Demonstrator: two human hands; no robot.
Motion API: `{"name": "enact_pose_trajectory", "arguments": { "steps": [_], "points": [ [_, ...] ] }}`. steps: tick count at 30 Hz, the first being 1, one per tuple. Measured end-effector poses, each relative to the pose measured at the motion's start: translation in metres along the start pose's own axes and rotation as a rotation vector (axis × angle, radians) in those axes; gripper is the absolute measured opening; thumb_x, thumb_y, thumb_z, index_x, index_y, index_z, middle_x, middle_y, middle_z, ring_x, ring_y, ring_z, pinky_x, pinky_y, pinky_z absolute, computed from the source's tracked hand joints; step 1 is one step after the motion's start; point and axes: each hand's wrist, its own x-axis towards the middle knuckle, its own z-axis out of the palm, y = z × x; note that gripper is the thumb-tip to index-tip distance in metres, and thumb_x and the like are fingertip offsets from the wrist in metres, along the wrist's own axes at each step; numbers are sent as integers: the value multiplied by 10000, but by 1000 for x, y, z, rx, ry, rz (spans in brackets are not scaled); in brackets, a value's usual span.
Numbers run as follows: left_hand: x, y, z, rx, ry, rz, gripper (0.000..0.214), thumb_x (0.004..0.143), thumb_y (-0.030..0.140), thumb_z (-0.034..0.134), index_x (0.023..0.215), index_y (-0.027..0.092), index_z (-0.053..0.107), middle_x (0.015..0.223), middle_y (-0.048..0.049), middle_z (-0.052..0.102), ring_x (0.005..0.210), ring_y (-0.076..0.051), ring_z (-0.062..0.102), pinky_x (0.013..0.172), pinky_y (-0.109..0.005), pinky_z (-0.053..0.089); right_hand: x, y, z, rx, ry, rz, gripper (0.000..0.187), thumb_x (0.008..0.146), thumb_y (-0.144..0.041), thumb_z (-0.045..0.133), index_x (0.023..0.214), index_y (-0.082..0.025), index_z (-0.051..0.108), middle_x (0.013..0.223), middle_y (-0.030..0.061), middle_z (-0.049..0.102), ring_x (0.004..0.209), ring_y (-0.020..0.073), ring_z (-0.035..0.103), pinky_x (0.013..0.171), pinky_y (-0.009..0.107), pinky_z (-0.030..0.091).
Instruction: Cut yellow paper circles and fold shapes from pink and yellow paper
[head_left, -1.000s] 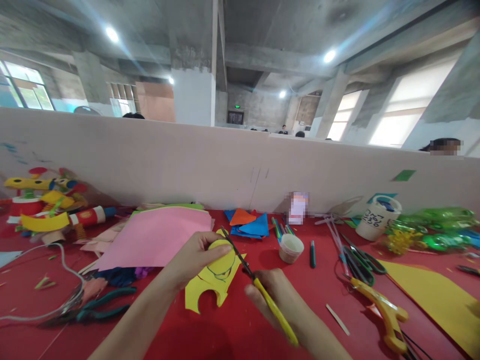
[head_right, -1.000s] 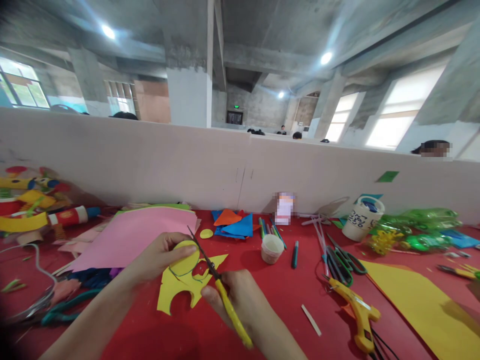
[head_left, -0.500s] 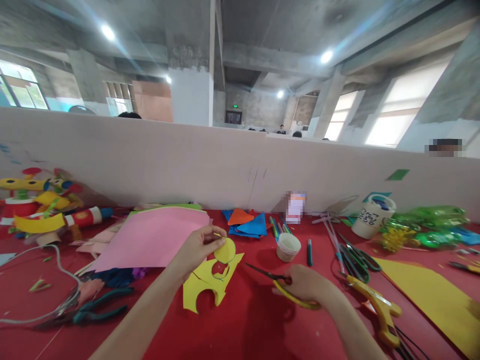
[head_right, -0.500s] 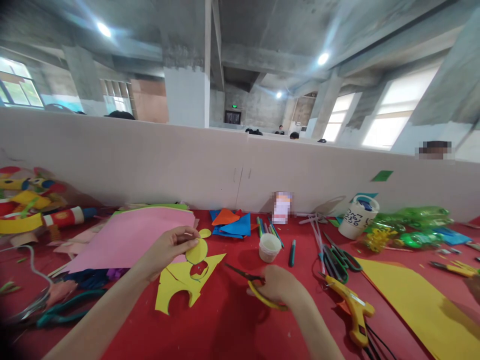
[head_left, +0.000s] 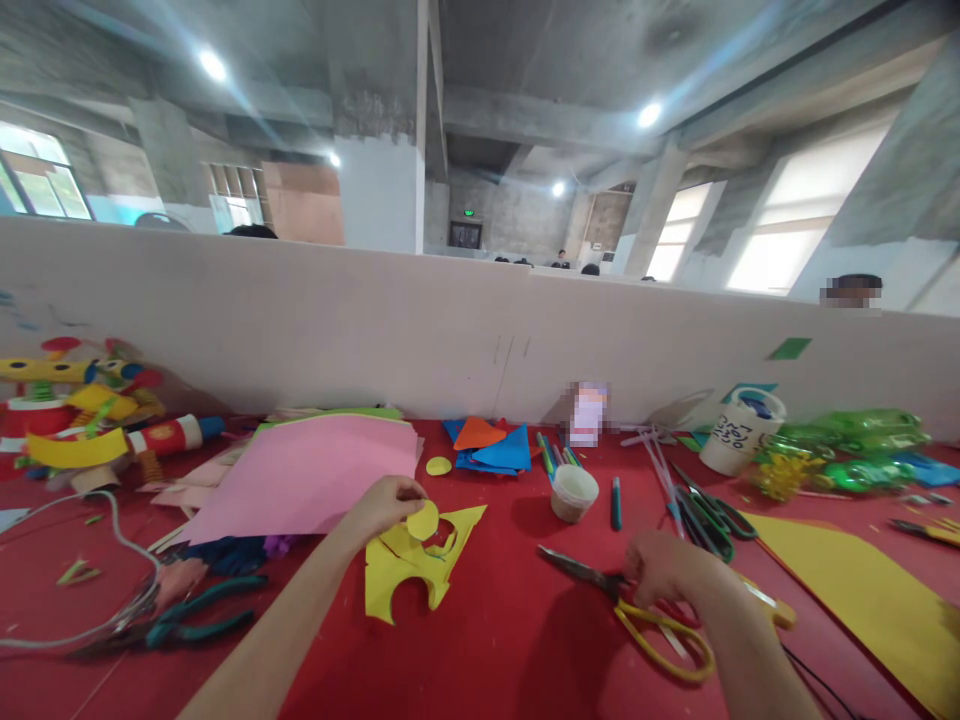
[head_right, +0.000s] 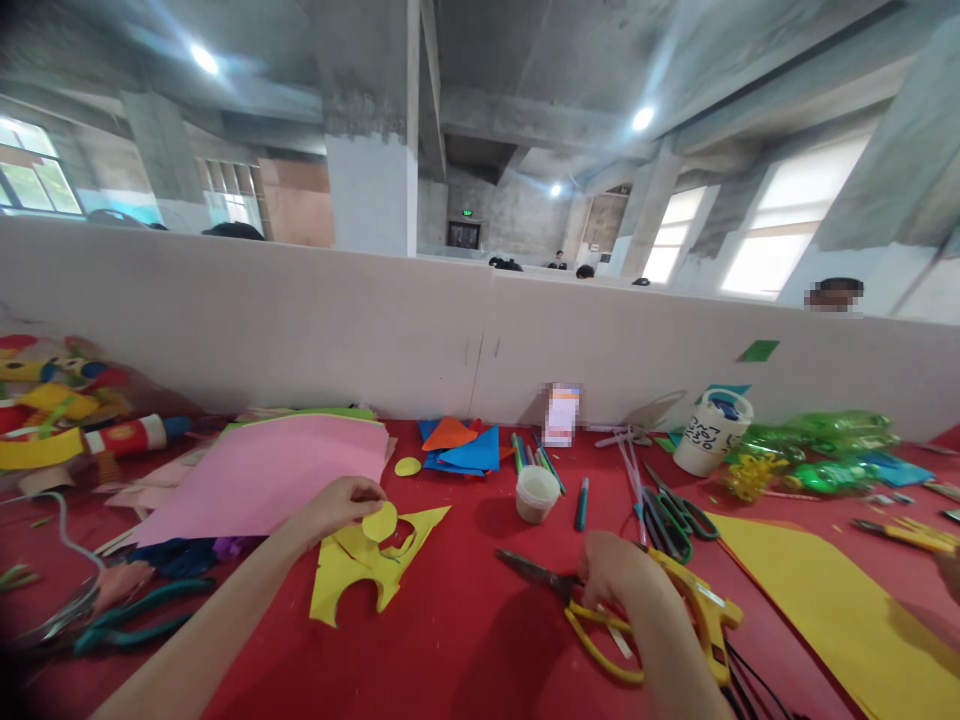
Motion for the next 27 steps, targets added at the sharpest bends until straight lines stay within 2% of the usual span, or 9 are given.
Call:
{"name": "enact_pose_trajectory", "arguments": {
  "steps": [3, 5, 7, 9, 11, 13, 18, 23, 27],
  "points": [
    [4, -8, 2, -72, 5, -10, 205, 517, 282, 675, 642, 162, 566, 590, 16, 580, 615, -167, 583, 590, -271, 448, 0, -23, 6, -14, 97, -61, 94, 577, -105, 594, 531, -171, 643, 544, 42, 604, 570, 216, 585, 533, 291, 377],
    [6, -12, 4, -123, 51, -20, 228, 570, 313, 649, 695, 172, 518, 609, 23, 577, 603, -154, 597, 588, -269, 465, 1, -50, 19, 17, 193, -202, 165, 678, -208, 594, 796, -159, 699, 806, 121, 679, 784, 289, 618, 677, 360, 423],
    [8, -17, 6, -161, 123, -15, 223, 631, 316, 605, 756, 192, 468, 632, 25, 589, 602, -144, 616, 588, -258, 472, 1, -81, 38, 169, 321, -421, 361, 765, -248, 544, 1111, -166, 608, 1095, 156, 622, 1009, 308, 560, 843, 405, 399],
    [10, -21, 7, -178, 200, 5, 205, 672, 299, 570, 797, 210, 433, 621, 36, 593, 584, -134, 624, 571, -235, 465, 2, -110, 61, 260, 334, -614, 520, 802, -239, 510, 1313, -243, 408, 1302, 105, 482, 1158, 263, 462, 935, 401, 364],
    [13, -24, 9, -175, 256, 33, 181, 694, 299, 554, 805, 219, 435, 596, 49, 589, 568, -135, 631, 534, -213, 445, 2, -129, 83, 206, 260, -744, 513, 808, -261, 528, 1300, -328, 400, 1402, 54, 361, 1235, 263, 377, 997, 449, 294],
    [20, -26, 11, -160, 284, 62, 150, 711, 312, 540, 801, 217, 465, 612, 46, 601, 593, -149, 646, 526, -210, 438, 2, -139, 98, 138, 218, -786, 434, 789, -279, 568, 1208, -357, 486, 1357, 18, 431, 1239, 269, 365, 1022, 473, 244],
    [48, -22, 19, -61, 284, 118, 153, 627, 211, 621, 767, 169, 575, 767, -39, 647, 759, -210, 637, 719, -295, 462, 7, -134, 105, 146, 272, -758, 211, 762, -101, 510, 907, -217, 610, 980, 45, 635, 940, 203, 554, 818, 299, 433],
    [50, -17, 17, 9, 266, 147, 255, 594, 227, 663, 842, 168, 649, 1036, -104, 591, 806, -226, 598, 844, -358, 410, 24, -122, 102, 670, 404, -660, 274, 757, -80, 420, 972, -189, 550, 851, 42, 630, 760, 164, 590, 710, 271, 462],
    [23, -14, 16, -55, 192, 145, 346, 706, 443, 568, 922, 183, 638, 1062, -98, 597, 880, -248, 587, 846, -369, 428, 40, -117, 103, 1265, 421, -485, 199, 775, -323, 518, 913, -180, 522, 816, 40, 619, 741, 179, 598, 673, 295, 491]
  ]
}}
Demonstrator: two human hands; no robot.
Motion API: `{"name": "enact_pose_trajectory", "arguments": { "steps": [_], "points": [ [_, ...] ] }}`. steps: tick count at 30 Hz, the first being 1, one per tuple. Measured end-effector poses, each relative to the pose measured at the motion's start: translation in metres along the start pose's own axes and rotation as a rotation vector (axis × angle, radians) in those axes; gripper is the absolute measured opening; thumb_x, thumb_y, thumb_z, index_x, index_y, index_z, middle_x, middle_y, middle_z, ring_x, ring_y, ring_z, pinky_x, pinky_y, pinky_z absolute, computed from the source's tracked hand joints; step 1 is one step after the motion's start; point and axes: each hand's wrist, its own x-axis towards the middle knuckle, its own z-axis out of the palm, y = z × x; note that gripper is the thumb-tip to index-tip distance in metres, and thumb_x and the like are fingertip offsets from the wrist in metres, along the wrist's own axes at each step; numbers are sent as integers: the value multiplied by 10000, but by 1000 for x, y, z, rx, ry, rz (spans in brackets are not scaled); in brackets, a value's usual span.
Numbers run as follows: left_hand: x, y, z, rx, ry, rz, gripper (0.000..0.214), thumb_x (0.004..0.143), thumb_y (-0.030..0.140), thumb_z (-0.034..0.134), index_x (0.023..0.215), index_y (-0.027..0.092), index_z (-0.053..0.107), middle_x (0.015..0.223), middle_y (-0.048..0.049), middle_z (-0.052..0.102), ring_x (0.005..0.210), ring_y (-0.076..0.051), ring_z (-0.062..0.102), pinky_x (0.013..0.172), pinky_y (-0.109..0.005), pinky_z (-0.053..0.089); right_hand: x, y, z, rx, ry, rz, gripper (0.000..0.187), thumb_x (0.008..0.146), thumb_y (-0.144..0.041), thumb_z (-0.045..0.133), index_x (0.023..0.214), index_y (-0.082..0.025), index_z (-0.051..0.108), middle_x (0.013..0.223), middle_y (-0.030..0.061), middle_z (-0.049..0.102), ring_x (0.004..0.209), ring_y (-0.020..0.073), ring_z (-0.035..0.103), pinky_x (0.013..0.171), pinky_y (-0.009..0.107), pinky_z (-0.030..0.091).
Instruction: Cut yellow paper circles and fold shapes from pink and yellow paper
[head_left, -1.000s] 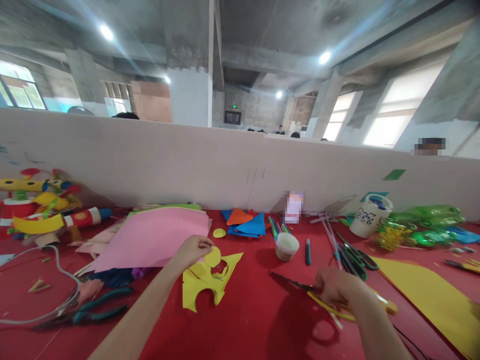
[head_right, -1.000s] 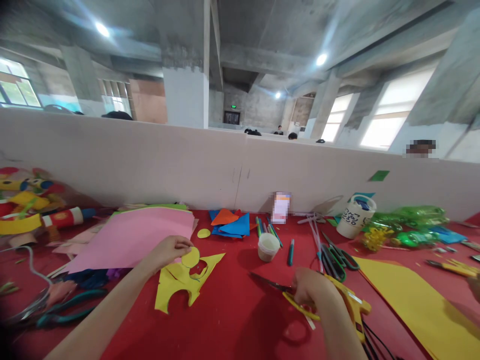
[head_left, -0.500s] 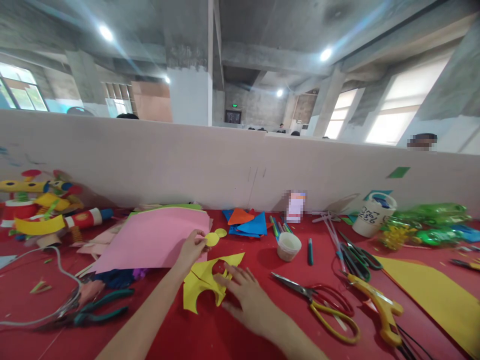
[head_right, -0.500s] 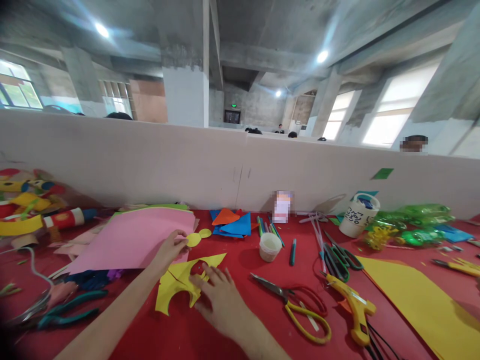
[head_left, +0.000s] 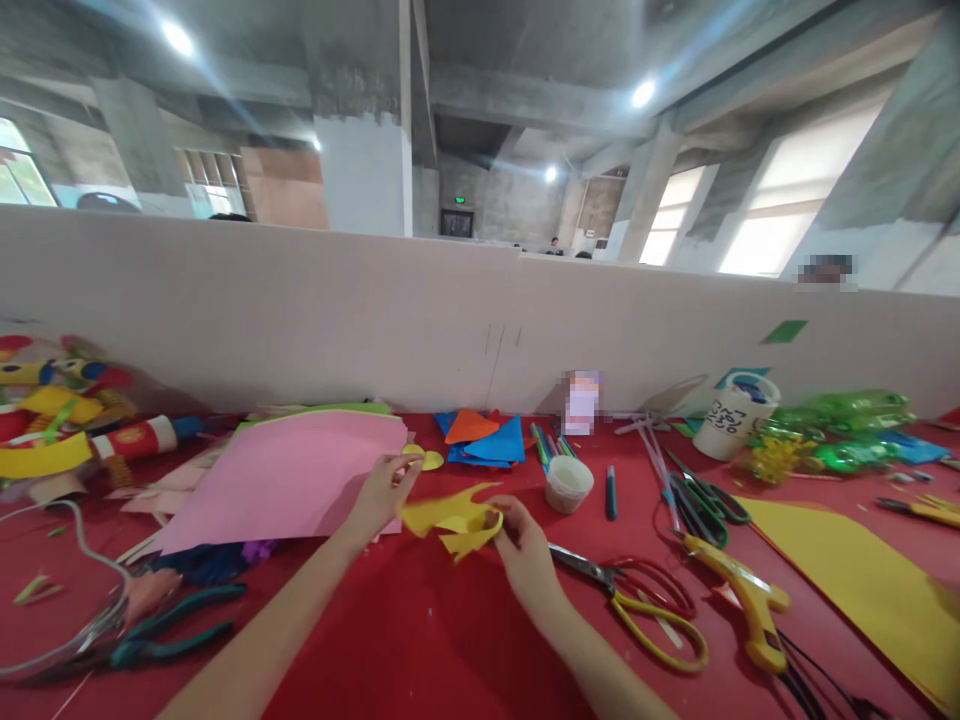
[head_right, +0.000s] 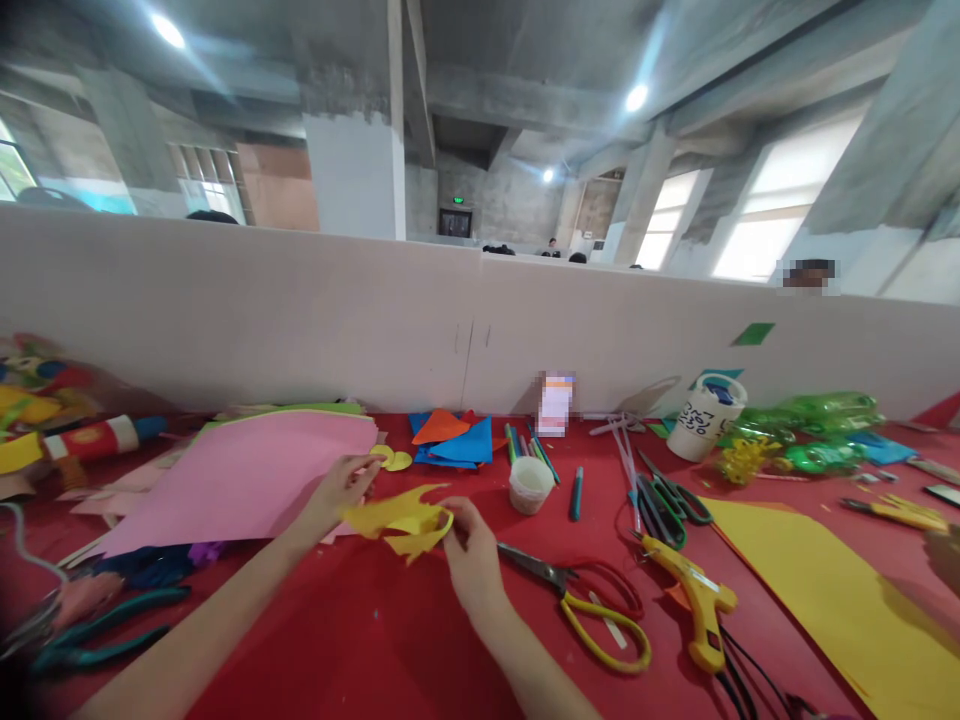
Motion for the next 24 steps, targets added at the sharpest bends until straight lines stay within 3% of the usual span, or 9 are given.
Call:
{"name": "enact_pose_trajectory", "arguments": {
  "steps": [4, 6, 9, 13, 17, 20, 24],
  "points": [
    [-36, 4, 13, -194, -226, -22, 619, 787, 652, 288, 988, 176, 629, 984, -102, 660, 909, -254, 606, 791, -356, 480, 4, 5, 0, 246, 49, 229, 365, 660, -461, 637, 869, -182, 528, 725, 16, 620, 593, 166, 587, 525, 272, 483],
    [-51, 0, 23, -526, -325, -124, 573, 737, 648, 447, 1062, 195, 584, 1031, -100, 652, 929, -262, 605, 776, -358, 484, 2, 6, 0, 247, 43, 245, 376, 633, -460, 663, 851, -181, 536, 694, 4, 618, 554, 150, 571, 496, 252, 465],
    [-63, -11, 36, -555, -309, -218, 449, 666, 474, 670, 995, 179, 587, 833, -57, 689, 732, -200, 637, 680, -308, 496, -1, 4, 2, 238, 29, 230, 371, 626, -449, 673, 847, -182, 539, 671, -15, 605, 507, 122, 535, 460, 225, 439],
    [-63, -21, 38, -557, -253, -309, 349, 665, 439, 672, 868, 160, 616, 553, 15, 630, 503, -125, 561, 518, -225, 443, -4, 3, 4, 224, -18, 232, 352, 656, -448, 645, 862, -183, 539, 571, -53, 547, 387, 83, 428, 361, 191, 347],
    [-62, -15, 32, -594, -259, -314, 222, 670, 353, 669, 744, 149, 623, 663, -15, 658, 508, -102, 556, 522, -207, 430, -4, 5, 4, 243, -20, 221, 297, 644, -381, 649, 849, -177, 584, 589, -35, 572, 432, 104, 460, 418, 217, 377],
    [-65, -6, 27, -647, -310, -305, 256, 700, 341, 626, 905, 189, 625, 837, -31, 677, 632, -128, 604, 630, -239, 462, -2, 7, 2, 247, 13, 208, 181, 596, -288, 647, 728, -169, 619, 591, -23, 589, 472, 112, 481, 463, 224, 393],
    [-66, -2, 18, -767, -476, -234, 427, 746, 475, 485, 1069, 216, 589, 1020, -76, 656, 911, -242, 599, 792, -352, 449, 1, 5, -1, 236, 37, 199, 125, 594, -274, 606, 622, -156, 636, 569, 8, 611, 556, 150, 551, 540, 239, 425]
  ]
}}
